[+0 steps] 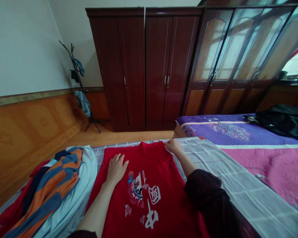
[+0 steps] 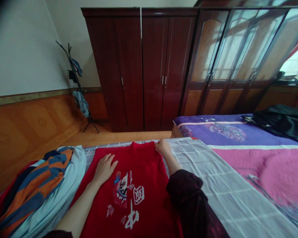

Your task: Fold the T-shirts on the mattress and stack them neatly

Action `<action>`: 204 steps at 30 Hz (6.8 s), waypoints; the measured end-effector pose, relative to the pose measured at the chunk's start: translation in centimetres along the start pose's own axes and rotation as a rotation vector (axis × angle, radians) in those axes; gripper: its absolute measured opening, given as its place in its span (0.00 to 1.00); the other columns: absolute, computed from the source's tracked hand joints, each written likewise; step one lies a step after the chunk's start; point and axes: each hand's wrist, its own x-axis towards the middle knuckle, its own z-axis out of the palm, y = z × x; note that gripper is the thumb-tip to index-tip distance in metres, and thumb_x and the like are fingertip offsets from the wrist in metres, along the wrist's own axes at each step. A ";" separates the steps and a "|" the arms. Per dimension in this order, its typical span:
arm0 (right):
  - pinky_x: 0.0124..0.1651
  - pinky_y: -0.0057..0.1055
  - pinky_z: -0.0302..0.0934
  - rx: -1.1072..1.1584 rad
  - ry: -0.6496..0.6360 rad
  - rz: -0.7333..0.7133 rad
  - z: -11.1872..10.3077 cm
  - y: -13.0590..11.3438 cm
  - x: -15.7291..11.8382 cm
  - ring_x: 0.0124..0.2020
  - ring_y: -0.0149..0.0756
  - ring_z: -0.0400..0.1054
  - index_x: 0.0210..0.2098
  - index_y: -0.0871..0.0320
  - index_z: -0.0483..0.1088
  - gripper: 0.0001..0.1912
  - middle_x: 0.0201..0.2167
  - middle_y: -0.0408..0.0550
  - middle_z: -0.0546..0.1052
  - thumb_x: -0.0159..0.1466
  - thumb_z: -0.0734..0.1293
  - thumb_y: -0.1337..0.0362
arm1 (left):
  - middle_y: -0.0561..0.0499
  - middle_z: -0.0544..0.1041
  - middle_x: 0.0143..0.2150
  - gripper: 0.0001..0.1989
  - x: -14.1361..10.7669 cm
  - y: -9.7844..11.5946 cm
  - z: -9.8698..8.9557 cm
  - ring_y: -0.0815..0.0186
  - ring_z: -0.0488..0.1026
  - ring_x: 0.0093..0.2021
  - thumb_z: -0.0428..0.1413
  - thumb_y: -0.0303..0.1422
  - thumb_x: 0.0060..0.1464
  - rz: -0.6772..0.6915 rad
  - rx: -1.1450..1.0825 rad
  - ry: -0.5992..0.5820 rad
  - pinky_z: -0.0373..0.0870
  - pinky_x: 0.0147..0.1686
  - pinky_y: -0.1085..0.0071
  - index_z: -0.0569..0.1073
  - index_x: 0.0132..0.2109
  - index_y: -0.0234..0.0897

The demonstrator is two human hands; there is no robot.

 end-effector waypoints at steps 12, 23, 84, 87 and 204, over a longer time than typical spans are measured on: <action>0.42 0.35 0.60 -0.020 0.236 0.019 4.1 0.8 4.2 0.39 0.38 0.70 0.41 0.58 0.73 0.17 0.36 0.49 0.76 0.67 0.57 0.56 | 0.40 0.69 0.57 0.20 0.5 -0.8 0.9 0.54 0.64 0.58 0.49 0.38 0.58 0.009 -0.056 0.126 0.58 0.59 0.56 0.70 0.54 0.31; 0.45 0.36 0.56 0.019 0.326 -0.138 5.3 1.9 5.1 0.43 0.46 0.67 0.30 0.59 0.77 0.23 0.35 0.58 0.76 0.63 0.58 0.50 | 0.42 0.73 0.52 0.19 4.3 -3.1 -1.7 0.59 0.69 0.54 0.50 0.34 0.56 -0.279 -0.112 0.166 0.64 0.55 0.66 0.69 0.53 0.33; 0.55 0.37 0.52 -0.178 -0.028 -0.558 4.8 -4.3 0.8 0.57 0.48 0.58 0.57 0.55 0.64 0.30 0.58 0.52 0.66 0.60 0.63 0.47 | 0.46 0.78 0.37 0.09 7.9 -9.7 -1.6 0.56 0.75 0.41 0.49 0.37 0.58 -0.508 -0.118 0.173 0.67 0.38 0.67 0.70 0.40 0.40; 0.59 0.44 0.46 -0.187 -0.061 -0.533 6.2 -3.8 0.8 0.63 0.52 0.50 0.61 0.56 0.60 0.33 0.63 0.52 0.59 0.62 0.58 0.43 | 0.47 0.78 0.36 0.05 8.2 -10.1 -1.3 0.58 0.75 0.41 0.52 0.33 0.55 -0.507 -0.175 0.210 0.69 0.39 0.68 0.70 0.38 0.39; 0.42 0.38 0.57 -0.269 0.368 -0.263 5.8 2.3 5.0 0.41 0.50 0.67 0.32 0.64 0.76 0.18 0.35 0.60 0.75 0.62 0.56 0.62 | 0.46 0.73 0.37 0.12 -1.5 -6.0 -4.9 0.61 0.69 0.42 0.45 0.20 0.56 -0.341 0.217 0.154 0.64 0.46 0.67 0.72 0.39 0.35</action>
